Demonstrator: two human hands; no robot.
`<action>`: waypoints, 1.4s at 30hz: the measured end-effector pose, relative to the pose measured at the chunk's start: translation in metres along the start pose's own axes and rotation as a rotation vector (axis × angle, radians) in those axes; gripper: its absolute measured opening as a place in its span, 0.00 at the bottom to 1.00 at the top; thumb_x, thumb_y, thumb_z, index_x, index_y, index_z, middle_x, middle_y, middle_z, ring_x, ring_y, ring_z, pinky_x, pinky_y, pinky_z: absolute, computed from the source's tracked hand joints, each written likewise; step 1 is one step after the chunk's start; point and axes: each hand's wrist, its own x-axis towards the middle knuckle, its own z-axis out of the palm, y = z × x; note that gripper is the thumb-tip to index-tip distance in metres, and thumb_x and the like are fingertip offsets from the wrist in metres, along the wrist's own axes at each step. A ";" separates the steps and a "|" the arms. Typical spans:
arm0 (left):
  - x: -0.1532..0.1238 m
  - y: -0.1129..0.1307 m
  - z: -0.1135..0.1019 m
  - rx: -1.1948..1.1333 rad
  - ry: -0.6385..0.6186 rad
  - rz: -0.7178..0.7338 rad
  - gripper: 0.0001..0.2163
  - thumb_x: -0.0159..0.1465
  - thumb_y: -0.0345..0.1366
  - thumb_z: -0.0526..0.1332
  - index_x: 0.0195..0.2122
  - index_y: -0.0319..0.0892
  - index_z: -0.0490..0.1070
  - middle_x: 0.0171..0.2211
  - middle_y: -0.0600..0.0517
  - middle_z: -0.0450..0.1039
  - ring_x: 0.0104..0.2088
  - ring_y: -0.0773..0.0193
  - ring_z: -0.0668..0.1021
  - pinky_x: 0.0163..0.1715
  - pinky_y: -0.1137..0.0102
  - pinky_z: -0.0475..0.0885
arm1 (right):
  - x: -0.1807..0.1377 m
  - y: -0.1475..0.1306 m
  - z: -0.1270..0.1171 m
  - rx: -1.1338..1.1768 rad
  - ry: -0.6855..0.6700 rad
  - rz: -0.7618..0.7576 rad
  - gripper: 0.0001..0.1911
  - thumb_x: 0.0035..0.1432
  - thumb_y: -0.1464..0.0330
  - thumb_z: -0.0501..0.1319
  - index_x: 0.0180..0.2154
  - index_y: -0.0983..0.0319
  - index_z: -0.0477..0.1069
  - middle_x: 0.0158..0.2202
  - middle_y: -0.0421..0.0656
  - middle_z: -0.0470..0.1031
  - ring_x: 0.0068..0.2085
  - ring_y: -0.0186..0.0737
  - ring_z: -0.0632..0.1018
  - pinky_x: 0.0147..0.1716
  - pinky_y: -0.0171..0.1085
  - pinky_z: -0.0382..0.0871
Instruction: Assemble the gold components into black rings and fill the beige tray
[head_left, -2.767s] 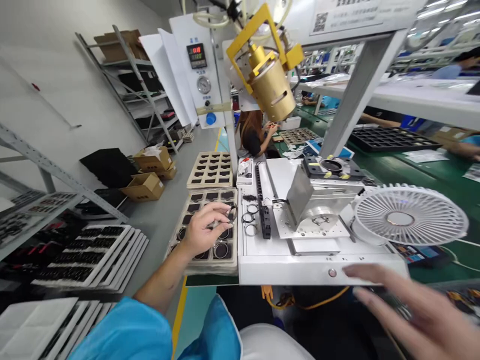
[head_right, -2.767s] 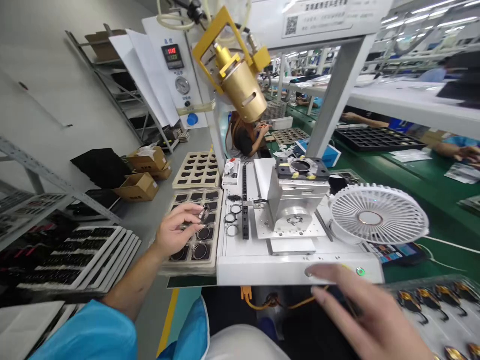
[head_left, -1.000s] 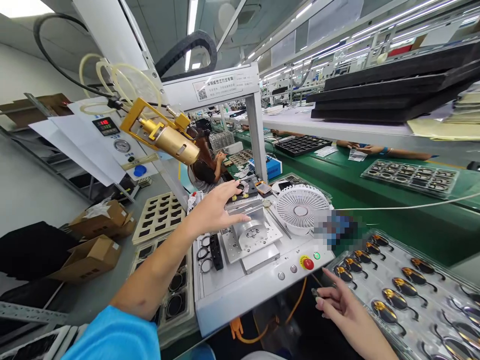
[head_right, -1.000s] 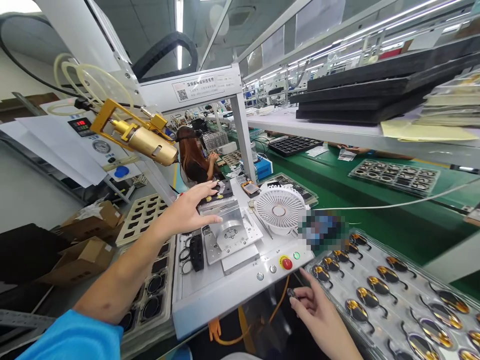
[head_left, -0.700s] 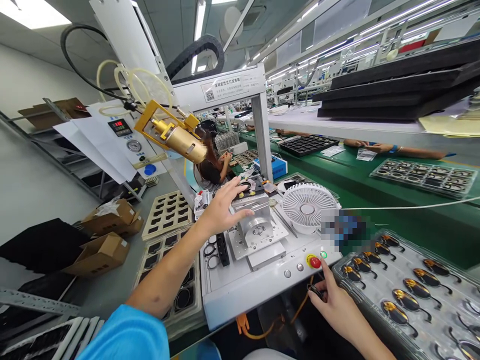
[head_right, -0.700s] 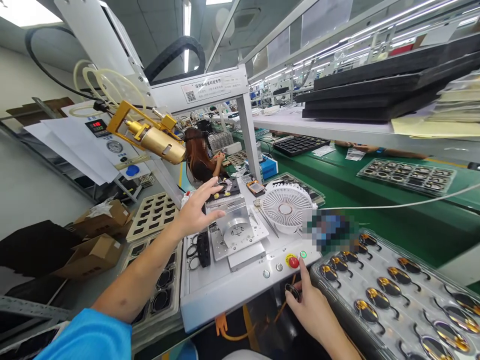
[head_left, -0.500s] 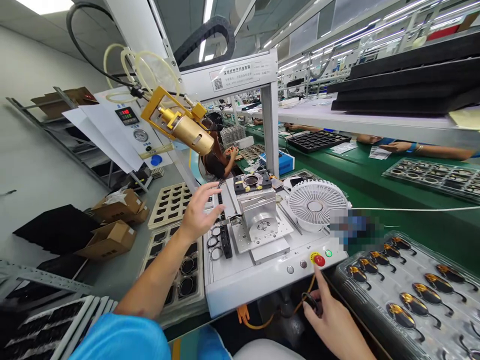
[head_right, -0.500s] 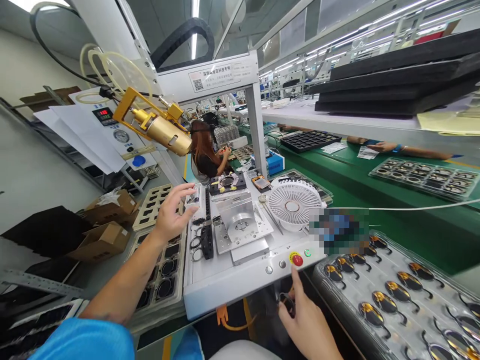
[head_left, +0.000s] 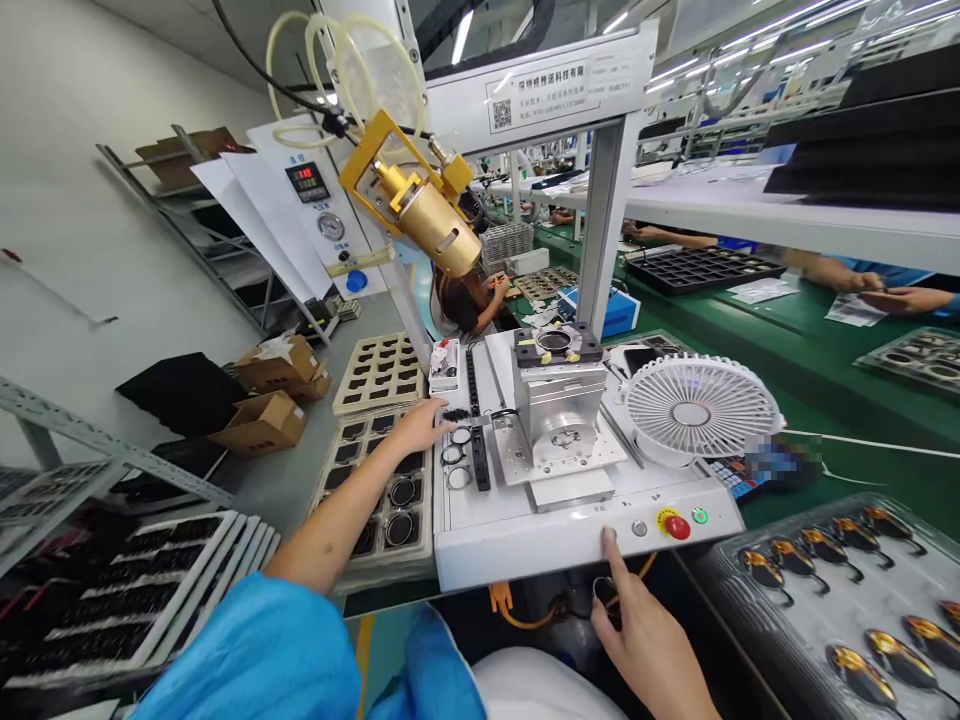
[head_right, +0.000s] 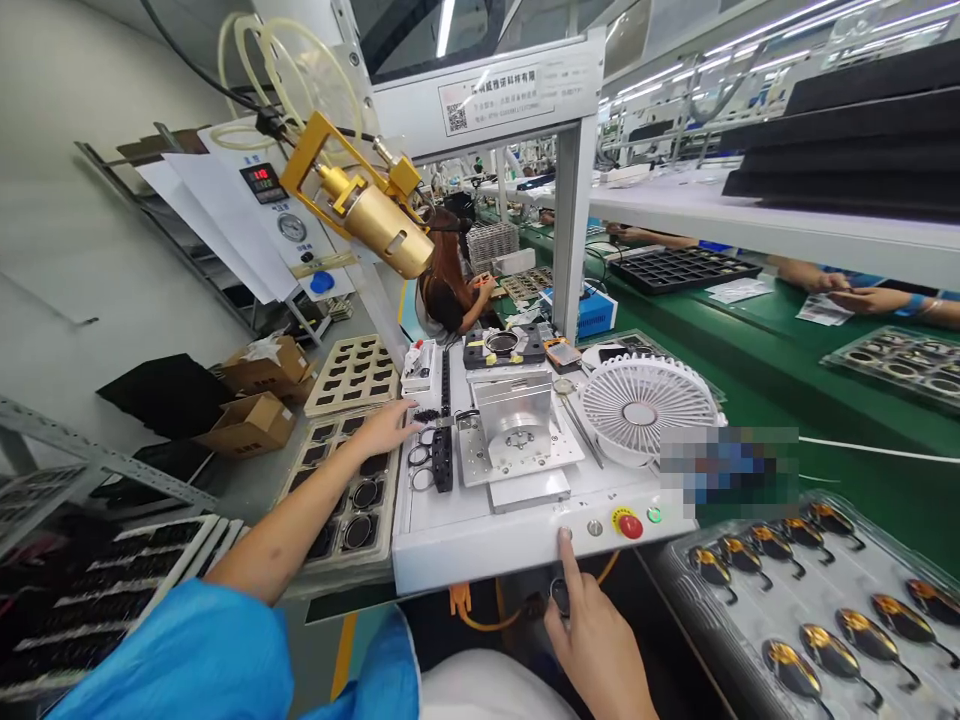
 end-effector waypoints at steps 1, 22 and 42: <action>0.002 0.000 0.001 0.012 -0.028 0.003 0.22 0.62 0.44 0.66 0.56 0.42 0.73 0.59 0.41 0.76 0.60 0.46 0.77 0.63 0.56 0.69 | -0.001 -0.002 0.000 -0.013 -0.006 -0.006 0.42 0.69 0.67 0.51 0.76 0.55 0.30 0.49 0.49 0.78 0.38 0.49 0.83 0.31 0.40 0.76; 0.018 0.010 -0.010 0.270 -0.100 -0.023 0.23 0.60 0.44 0.68 0.54 0.46 0.66 0.47 0.43 0.81 0.50 0.43 0.82 0.50 0.58 0.74 | 0.006 0.001 0.014 0.105 0.065 -0.012 0.40 0.68 0.69 0.50 0.75 0.59 0.32 0.50 0.50 0.79 0.42 0.50 0.84 0.36 0.42 0.79; 0.111 0.104 -0.089 -0.542 0.388 0.116 0.31 0.50 0.45 0.75 0.40 0.48 0.51 0.39 0.46 0.84 0.36 0.59 0.85 0.41 0.65 0.78 | 0.003 -0.006 -0.001 0.353 -0.062 0.096 0.42 0.67 0.62 0.51 0.74 0.64 0.34 0.41 0.48 0.80 0.34 0.48 0.83 0.36 0.41 0.77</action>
